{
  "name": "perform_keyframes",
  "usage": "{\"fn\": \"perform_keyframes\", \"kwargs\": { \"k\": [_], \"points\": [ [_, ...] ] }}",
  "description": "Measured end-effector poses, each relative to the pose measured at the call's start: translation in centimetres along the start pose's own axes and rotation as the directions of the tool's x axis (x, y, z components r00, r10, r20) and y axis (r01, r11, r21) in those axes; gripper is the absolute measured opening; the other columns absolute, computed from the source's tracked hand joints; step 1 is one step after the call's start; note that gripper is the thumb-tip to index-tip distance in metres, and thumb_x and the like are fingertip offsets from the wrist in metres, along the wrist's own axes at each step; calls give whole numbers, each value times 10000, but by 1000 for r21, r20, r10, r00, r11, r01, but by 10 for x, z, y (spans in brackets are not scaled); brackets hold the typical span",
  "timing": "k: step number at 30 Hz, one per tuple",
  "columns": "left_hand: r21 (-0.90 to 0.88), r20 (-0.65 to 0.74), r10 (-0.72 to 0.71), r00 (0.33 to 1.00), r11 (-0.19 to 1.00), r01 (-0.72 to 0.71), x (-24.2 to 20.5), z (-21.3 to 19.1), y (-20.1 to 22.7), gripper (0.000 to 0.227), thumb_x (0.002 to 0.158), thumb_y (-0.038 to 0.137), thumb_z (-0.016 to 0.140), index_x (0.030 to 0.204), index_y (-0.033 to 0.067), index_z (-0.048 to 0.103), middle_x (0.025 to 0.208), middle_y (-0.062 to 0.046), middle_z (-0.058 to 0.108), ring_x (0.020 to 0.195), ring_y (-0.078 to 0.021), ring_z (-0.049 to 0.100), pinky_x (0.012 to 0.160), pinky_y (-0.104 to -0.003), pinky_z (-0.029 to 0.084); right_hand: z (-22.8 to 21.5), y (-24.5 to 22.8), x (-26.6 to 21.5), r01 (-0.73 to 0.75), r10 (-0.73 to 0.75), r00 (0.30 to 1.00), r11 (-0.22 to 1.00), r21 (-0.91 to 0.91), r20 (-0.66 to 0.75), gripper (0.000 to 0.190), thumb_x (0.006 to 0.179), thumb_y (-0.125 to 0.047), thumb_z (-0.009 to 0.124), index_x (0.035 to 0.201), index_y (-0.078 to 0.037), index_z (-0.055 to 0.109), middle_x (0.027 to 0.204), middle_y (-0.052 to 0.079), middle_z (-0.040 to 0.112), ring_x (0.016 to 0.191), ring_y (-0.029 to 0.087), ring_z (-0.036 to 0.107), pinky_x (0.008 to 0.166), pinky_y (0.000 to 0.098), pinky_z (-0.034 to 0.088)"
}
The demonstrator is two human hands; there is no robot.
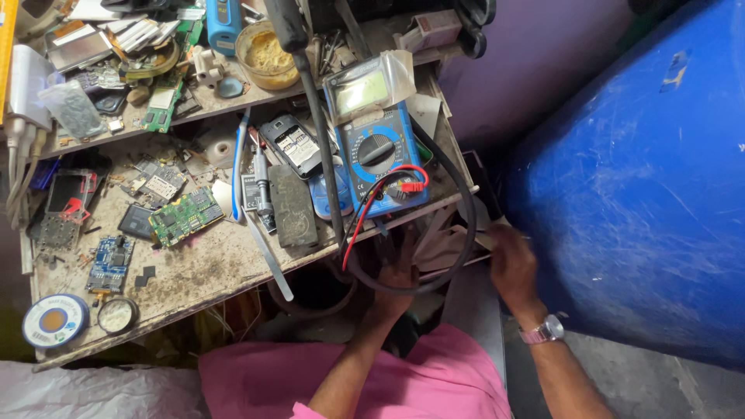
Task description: The person adjusts a multimeter, uses a heat gun and tweezers on a circuit board, and then tests points on the board using multimeter probes.
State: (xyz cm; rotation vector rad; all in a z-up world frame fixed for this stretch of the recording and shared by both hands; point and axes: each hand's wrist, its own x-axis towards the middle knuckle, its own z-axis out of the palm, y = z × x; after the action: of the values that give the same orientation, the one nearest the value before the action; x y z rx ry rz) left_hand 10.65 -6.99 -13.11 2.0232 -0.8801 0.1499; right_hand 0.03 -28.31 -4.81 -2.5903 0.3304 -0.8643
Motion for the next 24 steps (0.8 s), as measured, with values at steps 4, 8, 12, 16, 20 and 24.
{"fn": "perform_keyframes", "kwargs": {
  "k": [4, 8, 12, 16, 20, 24],
  "points": [
    [-165, 105, -57, 993, 984, 74, -9, 18, -19, 794, 892, 24, 617, 1629, 49, 322, 1460, -297, 555, 811, -445, 714, 673, -513, 580, 41, 9, 15, -45, 39, 916, 999, 6, 399, 284, 855, -190, 665, 1110, -72, 706, 1010, 179, 739, 922, 369, 718, 785, 453, 572],
    [83, 67, 64, 996, 994, -69, -19, 55, -61, 470, 946, 12, 576, 1378, -53, 401, 1612, -431, 355, 685, -387, 707, 579, -478, 574, 74, 45, 25, -75, 270, 788, 934, -349, 553, 423, 804, -443, 762, 1089, -131, 759, 914, 188, 748, 842, 376, 718, 731, 485, 559],
    [114, -72, 98, 993, 989, -89, -26, 87, -80, 369, 974, 55, 602, 1284, -82, 457, 1528, -399, 390, 757, -399, 693, 625, -451, 567, 93, 90, 38, 75, 128, 772, 954, -290, 622, 510, 745, -543, 767, 919, -64, 754, 899, 199, 741, 872, 378, 714, 750, 492, 553],
    [-35, -274, 62, 960, 997, -74, -16, 86, -75, 537, 1047, 151, 601, 1462, -68, 341, 1315, -270, 494, 823, -359, 681, 802, -442, 606, 108, 114, 47, 7, 58, 697, 996, -87, 714, 422, 814, -471, 684, 931, -70, 744, 921, 201, 743, 876, 382, 713, 759, 492, 553],
    [-809, 356, -573, 739, 207, 550, -5, 72, -63, 653, 977, 162, 566, 1550, 135, 253, 972, -247, 650, 531, -225, 639, 410, -357, 510, 113, 117, 32, 2, 33, 667, 999, -47, 745, 367, 864, -420, 627, 946, -84, 750, 961, 211, 745, 902, 400, 704, 765, 501, 549],
    [-743, 451, -644, 618, 113, 660, 9, 62, -56, 562, 995, 167, 534, 1508, 123, 306, 678, -177, 645, 464, -223, 639, 374, -361, 512, 113, 114, 18, -151, 309, 663, 947, -282, 682, 416, 794, -449, 707, 949, -65, 747, 946, 230, 738, 887, 412, 708, 754, 502, 554]
  ]
}}
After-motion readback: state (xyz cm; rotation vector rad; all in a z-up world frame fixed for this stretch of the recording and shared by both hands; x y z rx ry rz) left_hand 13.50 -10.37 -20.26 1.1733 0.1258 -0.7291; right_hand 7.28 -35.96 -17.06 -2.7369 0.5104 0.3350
